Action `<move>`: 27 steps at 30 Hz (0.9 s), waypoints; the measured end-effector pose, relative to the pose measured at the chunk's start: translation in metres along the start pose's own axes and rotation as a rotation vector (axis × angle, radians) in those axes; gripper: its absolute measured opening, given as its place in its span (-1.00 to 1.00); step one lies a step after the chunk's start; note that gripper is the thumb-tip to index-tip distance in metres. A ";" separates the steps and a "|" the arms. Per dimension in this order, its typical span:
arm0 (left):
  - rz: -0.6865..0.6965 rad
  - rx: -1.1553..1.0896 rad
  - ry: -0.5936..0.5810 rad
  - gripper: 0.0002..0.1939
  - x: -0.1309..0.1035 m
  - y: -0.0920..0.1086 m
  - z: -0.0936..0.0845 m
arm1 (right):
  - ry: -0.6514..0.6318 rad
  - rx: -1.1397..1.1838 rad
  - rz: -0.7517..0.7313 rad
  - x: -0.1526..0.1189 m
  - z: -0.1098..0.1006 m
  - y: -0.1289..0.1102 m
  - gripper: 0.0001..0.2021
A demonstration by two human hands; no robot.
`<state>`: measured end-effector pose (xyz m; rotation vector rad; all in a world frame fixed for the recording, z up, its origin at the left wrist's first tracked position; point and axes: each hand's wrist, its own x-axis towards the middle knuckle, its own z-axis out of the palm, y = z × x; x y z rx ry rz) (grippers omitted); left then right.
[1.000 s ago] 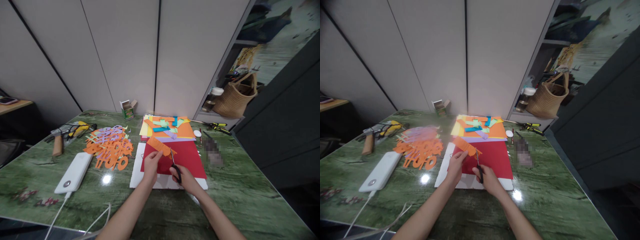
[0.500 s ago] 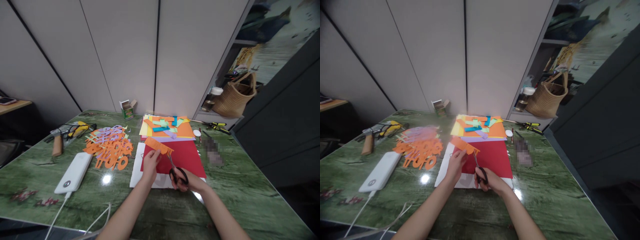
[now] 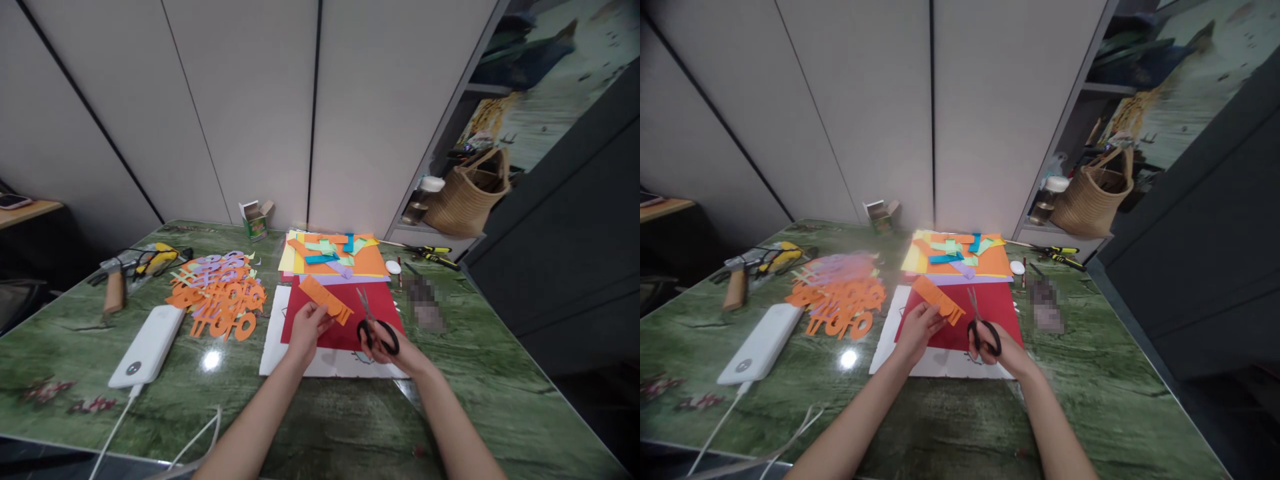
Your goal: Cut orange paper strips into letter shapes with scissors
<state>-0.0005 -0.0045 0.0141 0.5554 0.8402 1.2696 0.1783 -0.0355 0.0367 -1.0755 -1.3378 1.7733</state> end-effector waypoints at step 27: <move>0.147 -0.055 0.001 -0.78 -0.010 0.001 0.012 | -0.061 0.056 0.146 0.007 0.023 0.011 -0.57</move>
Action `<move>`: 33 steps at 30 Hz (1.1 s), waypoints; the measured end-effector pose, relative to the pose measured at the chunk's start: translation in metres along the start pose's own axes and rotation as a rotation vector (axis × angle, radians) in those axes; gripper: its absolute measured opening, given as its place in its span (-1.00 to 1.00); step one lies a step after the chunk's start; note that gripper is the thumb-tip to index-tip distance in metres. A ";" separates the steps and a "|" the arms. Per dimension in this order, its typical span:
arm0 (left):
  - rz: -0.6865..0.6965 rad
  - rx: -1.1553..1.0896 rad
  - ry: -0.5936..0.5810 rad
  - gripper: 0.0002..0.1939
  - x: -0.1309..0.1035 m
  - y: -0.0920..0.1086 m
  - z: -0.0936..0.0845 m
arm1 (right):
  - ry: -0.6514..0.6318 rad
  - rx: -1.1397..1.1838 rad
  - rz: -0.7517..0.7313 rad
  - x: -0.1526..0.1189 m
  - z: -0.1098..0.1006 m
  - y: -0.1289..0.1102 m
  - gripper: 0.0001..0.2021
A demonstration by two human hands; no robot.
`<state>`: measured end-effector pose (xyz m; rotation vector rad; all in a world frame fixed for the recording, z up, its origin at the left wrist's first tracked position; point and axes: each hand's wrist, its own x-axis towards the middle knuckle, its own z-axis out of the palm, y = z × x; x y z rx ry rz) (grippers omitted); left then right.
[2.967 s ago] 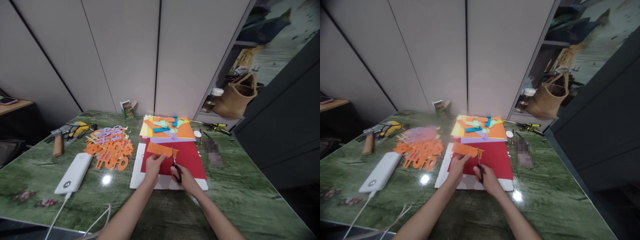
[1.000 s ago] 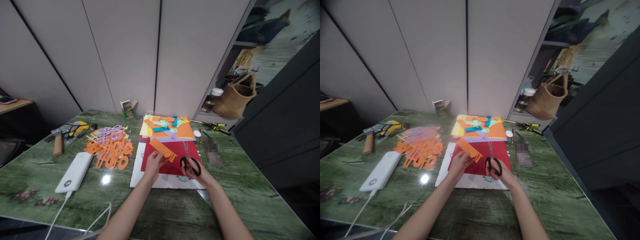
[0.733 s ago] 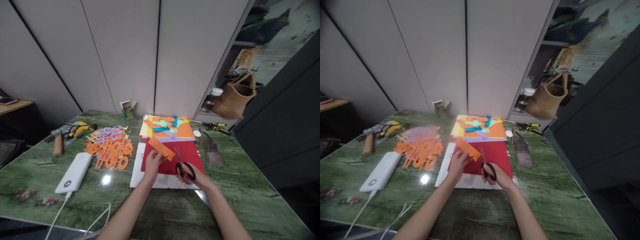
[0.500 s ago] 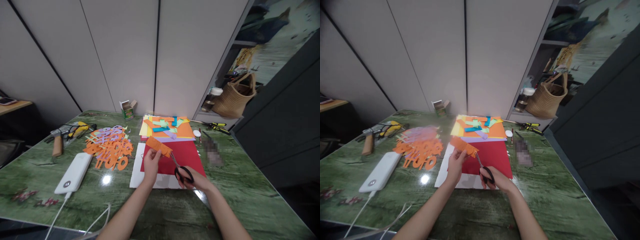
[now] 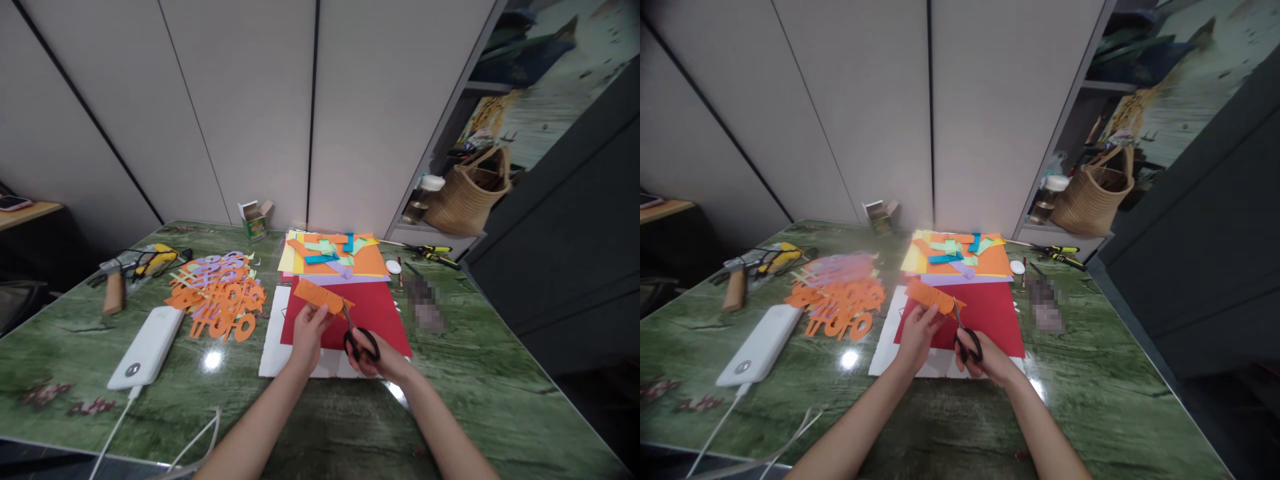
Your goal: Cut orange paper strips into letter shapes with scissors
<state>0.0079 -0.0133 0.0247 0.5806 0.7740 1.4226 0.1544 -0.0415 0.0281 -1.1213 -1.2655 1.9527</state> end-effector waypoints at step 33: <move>-0.044 0.041 -0.043 -0.81 0.004 -0.001 -0.006 | 0.105 -0.176 -0.027 -0.001 -0.001 -0.002 -0.56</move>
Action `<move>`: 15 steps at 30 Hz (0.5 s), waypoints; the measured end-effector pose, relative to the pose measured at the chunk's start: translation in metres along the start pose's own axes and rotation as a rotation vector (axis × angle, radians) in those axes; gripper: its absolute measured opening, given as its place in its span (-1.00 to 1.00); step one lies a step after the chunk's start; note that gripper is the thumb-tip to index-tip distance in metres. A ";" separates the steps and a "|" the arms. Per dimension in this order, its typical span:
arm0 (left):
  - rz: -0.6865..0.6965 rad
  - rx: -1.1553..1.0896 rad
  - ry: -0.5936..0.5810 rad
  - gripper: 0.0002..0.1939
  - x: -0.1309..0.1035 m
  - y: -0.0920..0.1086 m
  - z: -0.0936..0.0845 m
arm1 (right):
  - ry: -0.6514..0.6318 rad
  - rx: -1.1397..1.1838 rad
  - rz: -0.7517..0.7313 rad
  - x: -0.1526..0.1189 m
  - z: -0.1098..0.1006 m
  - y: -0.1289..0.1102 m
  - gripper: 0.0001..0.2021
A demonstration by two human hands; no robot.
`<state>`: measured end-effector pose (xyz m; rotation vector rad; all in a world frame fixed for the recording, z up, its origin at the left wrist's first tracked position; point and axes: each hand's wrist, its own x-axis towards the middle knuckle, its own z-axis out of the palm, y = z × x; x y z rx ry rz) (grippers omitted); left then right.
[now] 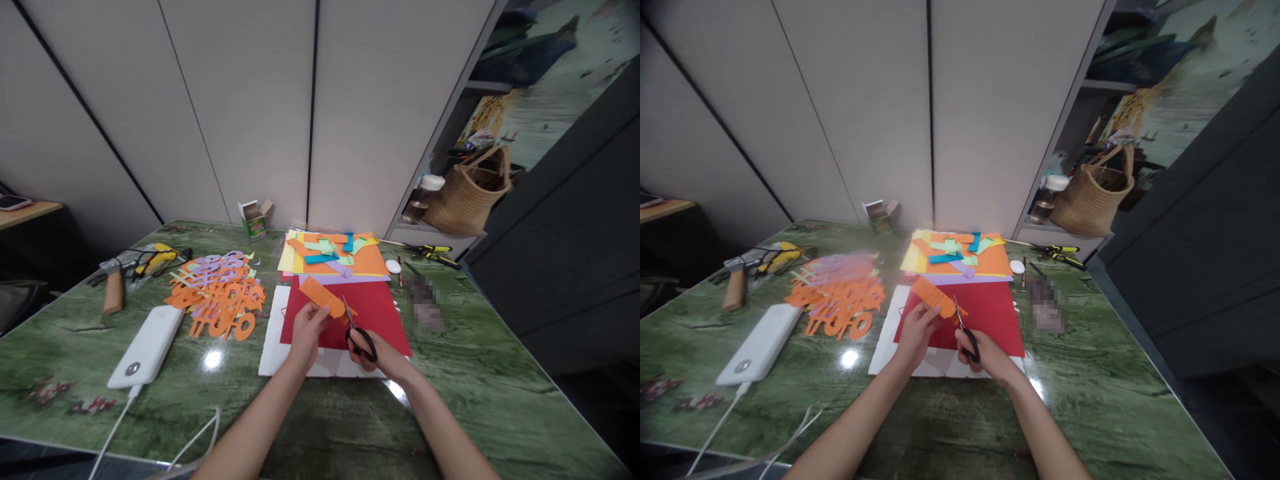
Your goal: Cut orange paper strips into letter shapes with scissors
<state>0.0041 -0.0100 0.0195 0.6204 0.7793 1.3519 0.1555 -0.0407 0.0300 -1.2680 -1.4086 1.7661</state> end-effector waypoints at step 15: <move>-0.015 0.025 0.014 -0.82 0.001 -0.002 -0.001 | 0.010 -0.036 0.005 0.001 0.000 0.002 -0.58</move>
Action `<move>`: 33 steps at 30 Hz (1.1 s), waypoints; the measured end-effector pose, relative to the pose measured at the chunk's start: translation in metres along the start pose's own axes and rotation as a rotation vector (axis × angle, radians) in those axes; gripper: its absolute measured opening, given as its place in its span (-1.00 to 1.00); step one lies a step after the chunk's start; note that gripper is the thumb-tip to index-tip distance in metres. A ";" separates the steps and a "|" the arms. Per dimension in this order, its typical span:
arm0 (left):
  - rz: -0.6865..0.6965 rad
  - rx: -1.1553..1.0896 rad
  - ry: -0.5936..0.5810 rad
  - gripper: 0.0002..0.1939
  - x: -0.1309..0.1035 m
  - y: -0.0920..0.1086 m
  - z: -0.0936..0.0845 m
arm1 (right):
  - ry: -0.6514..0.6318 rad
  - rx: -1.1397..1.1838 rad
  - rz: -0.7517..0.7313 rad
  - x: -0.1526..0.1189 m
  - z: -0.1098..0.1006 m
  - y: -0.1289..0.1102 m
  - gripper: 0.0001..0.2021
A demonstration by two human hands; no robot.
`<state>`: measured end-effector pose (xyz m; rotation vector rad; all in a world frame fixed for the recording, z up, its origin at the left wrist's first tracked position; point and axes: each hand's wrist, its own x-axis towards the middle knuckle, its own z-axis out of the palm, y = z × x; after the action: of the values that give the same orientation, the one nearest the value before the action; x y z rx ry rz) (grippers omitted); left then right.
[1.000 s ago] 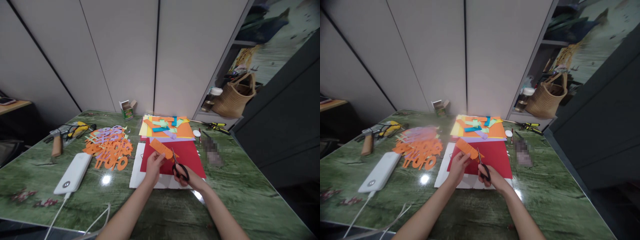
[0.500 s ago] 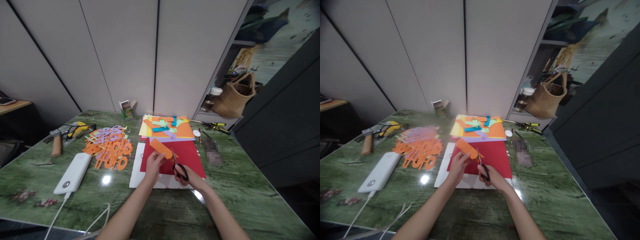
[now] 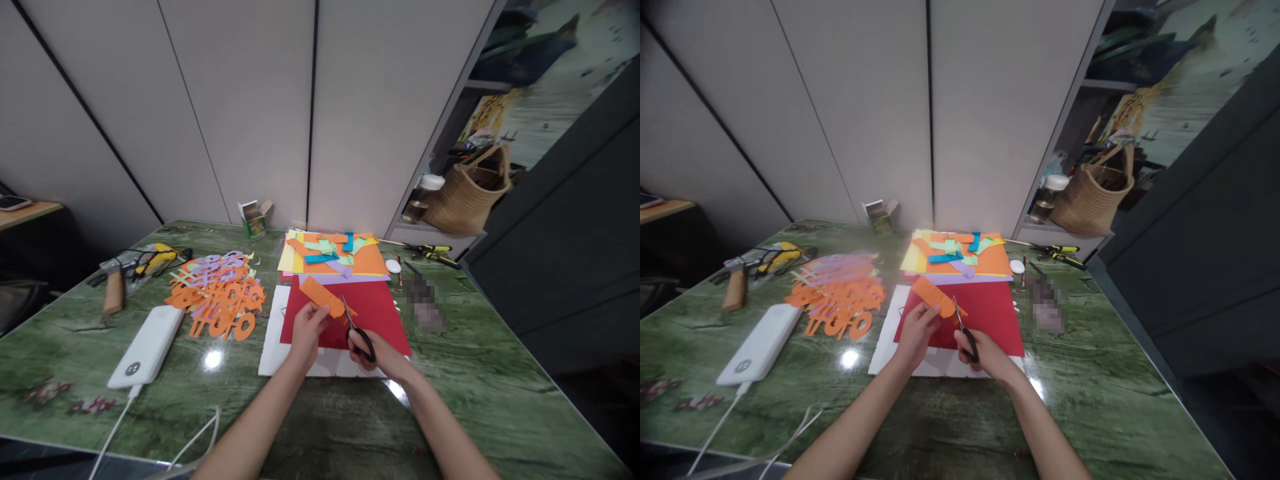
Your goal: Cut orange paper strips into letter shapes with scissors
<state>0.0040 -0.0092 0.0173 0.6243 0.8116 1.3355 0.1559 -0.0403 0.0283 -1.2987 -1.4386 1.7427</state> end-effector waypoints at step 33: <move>-0.224 0.212 -0.275 -0.64 -0.007 -0.004 0.003 | 0.472 -0.062 -0.230 0.014 -0.018 0.003 -0.77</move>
<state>0.0083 -0.0169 0.0173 0.8380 0.7769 0.9423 0.1673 -0.0216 0.0216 -1.3965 -1.3089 1.1531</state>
